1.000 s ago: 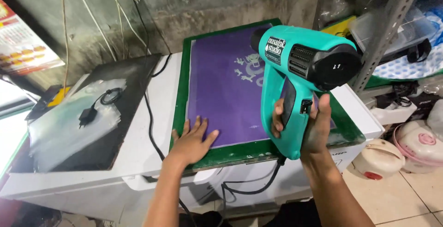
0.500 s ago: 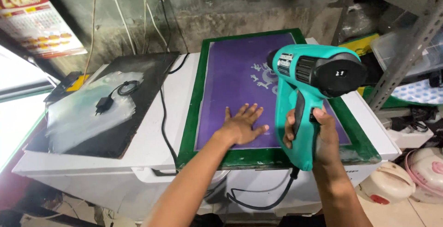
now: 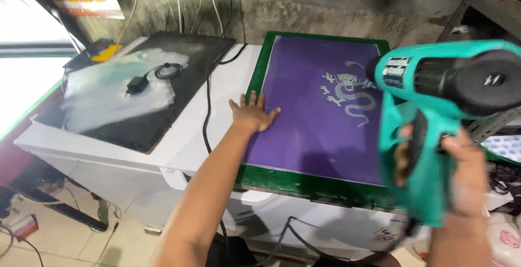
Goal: Drying a screen printing frame using a heat gun and checking for dryness by hand.
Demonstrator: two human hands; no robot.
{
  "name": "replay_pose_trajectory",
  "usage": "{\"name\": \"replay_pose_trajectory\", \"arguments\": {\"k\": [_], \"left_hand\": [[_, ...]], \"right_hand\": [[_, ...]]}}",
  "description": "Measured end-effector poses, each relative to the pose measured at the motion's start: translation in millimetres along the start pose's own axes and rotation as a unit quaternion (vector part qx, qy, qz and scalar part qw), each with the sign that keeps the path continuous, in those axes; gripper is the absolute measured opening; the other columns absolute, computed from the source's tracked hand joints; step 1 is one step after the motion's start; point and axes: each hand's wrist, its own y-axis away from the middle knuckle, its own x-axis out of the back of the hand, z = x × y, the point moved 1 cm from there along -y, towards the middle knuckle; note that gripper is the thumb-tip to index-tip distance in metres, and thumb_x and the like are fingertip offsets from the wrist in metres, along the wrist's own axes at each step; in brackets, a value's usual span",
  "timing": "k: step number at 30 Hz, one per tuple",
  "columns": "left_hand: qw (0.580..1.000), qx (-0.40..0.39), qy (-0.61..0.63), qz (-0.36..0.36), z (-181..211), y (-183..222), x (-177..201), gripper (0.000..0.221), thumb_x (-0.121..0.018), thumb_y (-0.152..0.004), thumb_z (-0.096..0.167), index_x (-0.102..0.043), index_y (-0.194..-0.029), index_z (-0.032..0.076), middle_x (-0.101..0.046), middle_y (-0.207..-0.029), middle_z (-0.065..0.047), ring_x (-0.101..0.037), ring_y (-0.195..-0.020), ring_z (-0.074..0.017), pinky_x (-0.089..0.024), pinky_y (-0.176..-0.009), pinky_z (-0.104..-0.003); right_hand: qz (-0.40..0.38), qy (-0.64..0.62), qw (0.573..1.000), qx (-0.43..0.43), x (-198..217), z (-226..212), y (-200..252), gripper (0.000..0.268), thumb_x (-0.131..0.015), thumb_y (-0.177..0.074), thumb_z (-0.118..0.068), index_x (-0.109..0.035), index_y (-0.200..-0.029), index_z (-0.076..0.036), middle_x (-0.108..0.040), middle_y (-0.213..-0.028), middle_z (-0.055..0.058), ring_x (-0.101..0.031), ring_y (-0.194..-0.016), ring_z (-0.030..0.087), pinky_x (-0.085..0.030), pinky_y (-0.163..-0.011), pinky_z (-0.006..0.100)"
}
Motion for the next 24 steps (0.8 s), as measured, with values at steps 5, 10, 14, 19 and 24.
{"name": "replay_pose_trajectory", "arguments": {"k": [5, 10, 14, 19, 24], "left_hand": [[1.000, 0.015, 0.025, -0.009, -1, -27, 4, 0.088, -0.012, -0.097, 0.072, 0.003, -0.166, 0.019, 0.007, -0.174, -0.008, 0.005, -0.160, -0.0358, 0.003, -0.123, -0.067], [0.999, -0.009, 0.004, -0.032, 25, -53, 11, 0.091, -0.019, -0.100, 0.072, 0.004, -0.166, 0.014, 0.006, -0.172, -0.020, 0.009, -0.160, -0.0344, 0.005, -0.122, -0.069], [0.998, -0.051, 0.036, -0.024, 37, -67, 9, 0.082, -0.024, -0.102, 0.062, 0.002, -0.166, 0.017, 0.009, -0.173, -0.015, 0.010, -0.160, -0.0332, 0.004, -0.122, -0.071], [0.996, -0.075, 0.028, -0.035, 33, -65, 13, 0.082, -0.021, -0.102, 0.063, 0.005, -0.166, 0.019, 0.014, -0.172, -0.016, 0.013, -0.160, -0.0320, 0.004, -0.123, -0.068], [0.994, -0.086, 0.035, -0.054, 29, -64, 16, 0.085, -0.025, -0.099, 0.065, 0.006, -0.166, 0.021, 0.014, -0.173, -0.013, 0.013, -0.160, -0.0294, 0.007, -0.124, -0.065]], "right_hand": [[-0.140, 0.148, 0.955, -0.216, 116, -46, -98, 0.060, -0.052, -0.107, -0.042, -0.048, -0.146, 0.004, -0.052, -0.093, 0.035, -0.054, -0.062, 0.054, -0.048, -0.054, 0.065], [-0.018, 0.452, 0.874, -0.179, 40, -76, -154, 0.044, -0.037, -0.096, 0.019, -0.044, -0.140, 0.022, -0.054, -0.125, 0.045, -0.057, -0.106, 0.062, -0.051, -0.077, 0.075], [-0.038, 0.611, 0.758, -0.224, -7, -94, -181, 0.031, -0.051, -0.099, -0.003, -0.064, -0.118, 0.018, -0.069, -0.106, 0.035, -0.064, -0.089, 0.047, -0.051, -0.093, 0.058], [0.002, 0.785, 0.601, -0.152, 51, -114, -229, 0.041, -0.083, -0.090, -0.036, -0.077, -0.119, -0.008, -0.083, -0.088, 0.022, -0.070, -0.098, 0.035, -0.040, -0.109, 0.052], [-0.008, 0.973, 0.230, -0.007, 122, -105, -304, 0.085, -0.058, -0.075, -0.086, -0.079, -0.126, -0.022, -0.087, -0.116, 0.017, -0.083, -0.103, 0.033, -0.065, -0.080, 0.039]]}}
